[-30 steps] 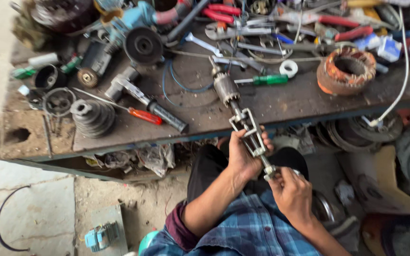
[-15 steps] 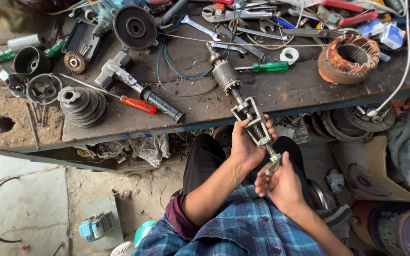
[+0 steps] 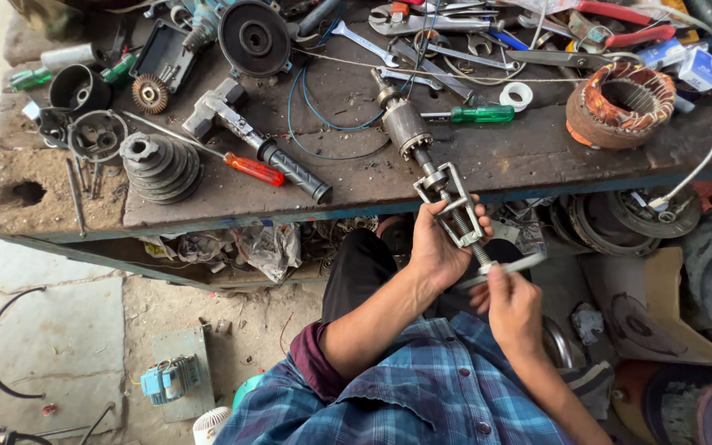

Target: The person uses a bearing puller tool to work on a cylindrical motor component on a cluttered workbench. They repeatedly tighten and loosen the puller, repositioning the tool and the part while other tools and motor parts remain on the table.

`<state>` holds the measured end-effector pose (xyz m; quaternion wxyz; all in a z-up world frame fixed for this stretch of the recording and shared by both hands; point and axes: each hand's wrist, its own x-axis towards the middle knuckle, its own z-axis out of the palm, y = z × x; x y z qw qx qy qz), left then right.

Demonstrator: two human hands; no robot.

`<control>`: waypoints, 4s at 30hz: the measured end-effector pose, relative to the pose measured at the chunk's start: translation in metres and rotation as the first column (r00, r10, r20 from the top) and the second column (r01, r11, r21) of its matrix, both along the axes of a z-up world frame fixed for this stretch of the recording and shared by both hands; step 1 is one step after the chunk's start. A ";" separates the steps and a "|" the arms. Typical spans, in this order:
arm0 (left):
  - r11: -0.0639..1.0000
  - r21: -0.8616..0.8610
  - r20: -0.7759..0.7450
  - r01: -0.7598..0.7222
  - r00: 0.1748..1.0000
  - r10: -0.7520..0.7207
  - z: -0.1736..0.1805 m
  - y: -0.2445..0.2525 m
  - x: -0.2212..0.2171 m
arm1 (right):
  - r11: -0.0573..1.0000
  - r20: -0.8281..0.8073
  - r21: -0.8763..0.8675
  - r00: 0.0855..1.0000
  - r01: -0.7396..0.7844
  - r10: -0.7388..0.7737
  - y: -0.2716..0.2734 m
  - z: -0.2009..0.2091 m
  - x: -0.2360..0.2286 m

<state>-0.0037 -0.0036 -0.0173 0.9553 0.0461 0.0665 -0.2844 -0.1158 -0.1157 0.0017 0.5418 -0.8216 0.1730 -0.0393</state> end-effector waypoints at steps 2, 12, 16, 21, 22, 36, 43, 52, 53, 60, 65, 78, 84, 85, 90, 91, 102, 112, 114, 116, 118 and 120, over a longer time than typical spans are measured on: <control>1.000 0.010 -0.004 -0.003 1.000 0.003 -0.001 0.001 -0.002 | 0.690 -0.079 0.724 0.995 0.015 0.061 0.001 -0.015 -0.001; 1.000 0.000 0.018 0.020 1.000 -0.020 -0.005 0.008 -0.001 | 0.995 0.239 0.097 0.971 0.004 -0.027 0.012 0.001 -0.015; 1.000 0.017 0.045 0.005 0.999 -0.006 -0.006 0.009 -0.002 | 0.864 0.533 -0.489 0.825 0.119 0.188 0.019 0.020 -0.017; 0.998 0.061 0.054 0.006 0.999 -0.009 -0.006 0.005 -0.001 | 0.695 0.305 -0.705 0.946 0.143 0.114 0.006 0.009 -0.007; 0.998 0.057 0.054 0.005 0.999 -0.008 -0.006 0.004 -0.002 | 0.721 0.276 -0.684 0.954 0.113 0.113 0.005 0.003 -0.007; 0.999 0.045 0.017 0.002 1.000 -0.002 -0.006 -0.001 0.003 | 0.479 -0.286 0.860 0.943 0.175 0.171 -0.018 -0.047 0.000; 0.998 0.056 0.005 0.019 1.000 -0.019 -0.003 -0.001 -0.001 | 0.994 0.432 0.037 0.896 0.099 -0.105 -0.008 -0.034 -0.019; 0.993 0.111 -0.031 0.032 0.999 -0.028 0.006 0.004 -0.005 | 0.739 0.362 -0.652 0.926 0.170 0.107 0.005 0.005 -0.001; 0.991 0.128 -0.050 0.035 0.998 -0.029 0.008 0.009 -0.004 | 0.739 0.361 -0.651 0.927 0.175 0.099 0.006 0.001 -0.001; 0.995 0.088 -0.014 0.049 0.999 -0.048 0.005 0.011 -0.001 | 0.631 -0.272 0.736 0.961 0.244 -0.054 0.007 -0.054 -0.001; 0.995 0.081 -0.026 0.066 0.998 -0.064 0.002 0.016 0.000 | 0.338 -0.244 0.928 0.939 0.154 0.242 -0.015 -0.072 -0.002; 0.993 0.113 -0.037 0.017 0.999 -0.013 0.013 0.022 -0.007 | 0.964 0.195 -0.265 0.978 -0.017 0.071 0.007 0.000 -0.018; 0.989 0.141 -0.060 0.036 0.998 -0.027 0.019 0.022 -0.014 | 0.997 0.059 -0.047 0.997 -0.055 0.058 0.011 -0.008 -0.014; 0.985 0.166 -0.062 0.042 0.998 -0.032 0.020 0.026 -0.015 | 0.999 0.029 0.005 0.998 -0.048 0.048 0.012 -0.010 -0.013; 0.972 0.231 -0.042 0.035 0.999 -0.025 0.014 0.025 -0.014 | 0.975 -0.032 -0.216 0.997 0.059 -0.068 0.002 -0.009 -0.017; 0.971 0.238 -0.036 0.031 0.999 -0.023 0.013 0.023 -0.013 | 0.993 0.023 -0.096 0.998 0.066 -0.064 0.001 -0.009 -0.017; 0.988 0.156 0.007 0.007 1.000 -0.008 0.004 0.005 -0.008 | 0.435 -0.166 0.895 0.979 0.098 0.120 -0.030 -0.045 -0.002; 0.996 0.087 0.006 0.009 1.000 -0.010 0.007 0.000 -0.004 | 0.996 0.463 0.048 0.882 0.075 -0.089 0.011 -0.018 -0.014; 0.996 0.092 -0.014 0.011 1.000 -0.010 0.007 0.001 -0.008 | 0.954 0.521 -0.279 0.852 0.109 0.055 0.013 -0.001 -0.017; 0.996 0.086 -0.004 0.014 1.000 -0.014 0.010 0.001 -0.003 | 0.855 0.494 -0.490 0.862 0.167 0.114 0.009 0.010 -0.008; 0.996 0.089 0.005 0.007 1.000 -0.008 0.010 0.000 -0.005 | 0.791 0.337 -0.599 0.934 0.120 0.114 0.003 0.011 -0.005; 0.996 0.089 0.009 0.001 1.000 -0.002 0.011 -0.002 -0.004 | 0.806 0.057 -0.591 0.996 -0.020 0.067 -0.008 0.003 0.003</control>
